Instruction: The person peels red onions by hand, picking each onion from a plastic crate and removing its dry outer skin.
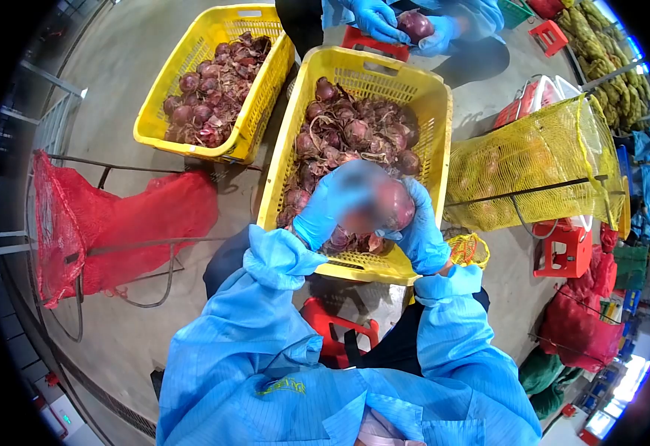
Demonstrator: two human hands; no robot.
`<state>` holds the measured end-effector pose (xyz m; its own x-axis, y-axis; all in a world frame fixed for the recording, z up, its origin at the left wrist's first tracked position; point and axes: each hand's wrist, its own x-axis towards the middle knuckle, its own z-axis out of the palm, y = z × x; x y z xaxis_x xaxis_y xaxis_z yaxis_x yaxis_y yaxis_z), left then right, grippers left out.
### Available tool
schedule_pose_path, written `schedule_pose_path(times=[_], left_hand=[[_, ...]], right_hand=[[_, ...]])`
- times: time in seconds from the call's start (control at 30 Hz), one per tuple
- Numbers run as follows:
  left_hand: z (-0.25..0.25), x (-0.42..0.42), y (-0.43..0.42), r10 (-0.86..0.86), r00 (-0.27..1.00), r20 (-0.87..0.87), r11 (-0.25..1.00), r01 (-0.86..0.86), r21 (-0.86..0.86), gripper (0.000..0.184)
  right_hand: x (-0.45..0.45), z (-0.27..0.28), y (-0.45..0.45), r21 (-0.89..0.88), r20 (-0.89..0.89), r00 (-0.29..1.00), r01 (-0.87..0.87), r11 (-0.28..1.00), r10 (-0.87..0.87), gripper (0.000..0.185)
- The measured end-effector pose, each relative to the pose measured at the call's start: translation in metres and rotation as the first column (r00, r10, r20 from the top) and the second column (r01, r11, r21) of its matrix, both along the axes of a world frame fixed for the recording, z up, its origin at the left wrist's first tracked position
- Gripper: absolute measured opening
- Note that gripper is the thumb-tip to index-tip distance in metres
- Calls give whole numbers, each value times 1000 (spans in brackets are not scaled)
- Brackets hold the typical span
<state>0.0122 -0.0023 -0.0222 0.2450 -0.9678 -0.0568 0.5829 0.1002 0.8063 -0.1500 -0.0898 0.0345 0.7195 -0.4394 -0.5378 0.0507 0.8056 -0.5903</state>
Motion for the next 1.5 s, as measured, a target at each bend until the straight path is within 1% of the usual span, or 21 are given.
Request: schedule_pose_path(times=[0.1,0.2,0.3,0.4,0.53,0.67,0.73,0.8,0.87,0.93,0.97,1.0,1.03,1.1,1.13,1.2,1.23,1.3,1.33,1.4,1.5], left_hand=[[-1,-2,-3,37,997,71,997,-32,-70,33],[13,-10,1,108,992,-66,992,-112,-57,31],[18,-9,-3,189,969,159,982,-189,-17,22],[16,-11,-2,213,975,-62,976,-209,63,13],[9,-10,-2,312,937,155,931,-334,147,8],[43,-14,-3,295,949,110,903,-314,293,10],[3,-3,-3,222,927,302,946,-280,163,10],[1,-1,0,174,981,86,938,-191,289,11],[7,2,1,188,981,40,927,-191,322,11],[9,4,1,241,970,-24,915,-219,339,12],[6,8,2,237,971,-11,922,-222,318,14],[4,12,2,239,971,-23,914,-217,344,16],[2,15,1,254,966,-56,918,-222,328,17],[1,20,3,273,957,-100,913,-225,339,19],[1,22,3,278,954,-109,906,-223,361,21],[-7,25,4,282,948,-148,923,-226,312,23],[-7,27,7,272,951,-147,922,-214,321,24],[-5,33,7,275,948,-161,926,-216,310,24],[-2,34,9,281,943,-177,929,-221,298,23],[6,38,10,296,935,-196,930,-236,282,24],[12,46,9,341,912,-226,931,-296,213,19]], right_hand=[[-3,-11,-4,-28,21,999,-39,999,39,51],[-4,-11,-5,-61,-36,998,-53,997,51,52],[-6,-18,-8,-64,27,993,-109,992,111,55],[10,13,9,-127,-103,995,2,992,-15,55],[7,4,5,-177,96,980,-156,972,175,50],[-8,17,13,-7,75,997,-17,1000,17,48],[-23,22,12,-124,248,968,-17,992,47,54],[-43,50,5,-242,317,949,75,967,5,56],[-64,101,0,-409,258,946,291,865,-196,76],[-111,129,-27,-469,348,908,384,796,-233,75],[-129,145,-35,-425,320,829,559,712,-459,71],[-142,171,-50,-524,431,837,536,661,-337,60],[-164,182,-80,-456,485,761,640,618,-430,52],[-168,227,-99,-680,381,667,671,296,-640,41],[-202,233,-149,-580,363,554,764,283,-749,37],[-258,232,-223,-732,325,801,550,402,-503,38],[-266,226,-219,-985,68,839,141,95,-540,42],[-217,224,-176,-968,44,694,208,142,-719,49],[-170,225,-132,-994,21,656,95,56,-755,49],[-131,192,-100,-997,-30,769,19,69,-639,43],[-72,128,-65,-882,-392,909,-327,339,-141,29]])
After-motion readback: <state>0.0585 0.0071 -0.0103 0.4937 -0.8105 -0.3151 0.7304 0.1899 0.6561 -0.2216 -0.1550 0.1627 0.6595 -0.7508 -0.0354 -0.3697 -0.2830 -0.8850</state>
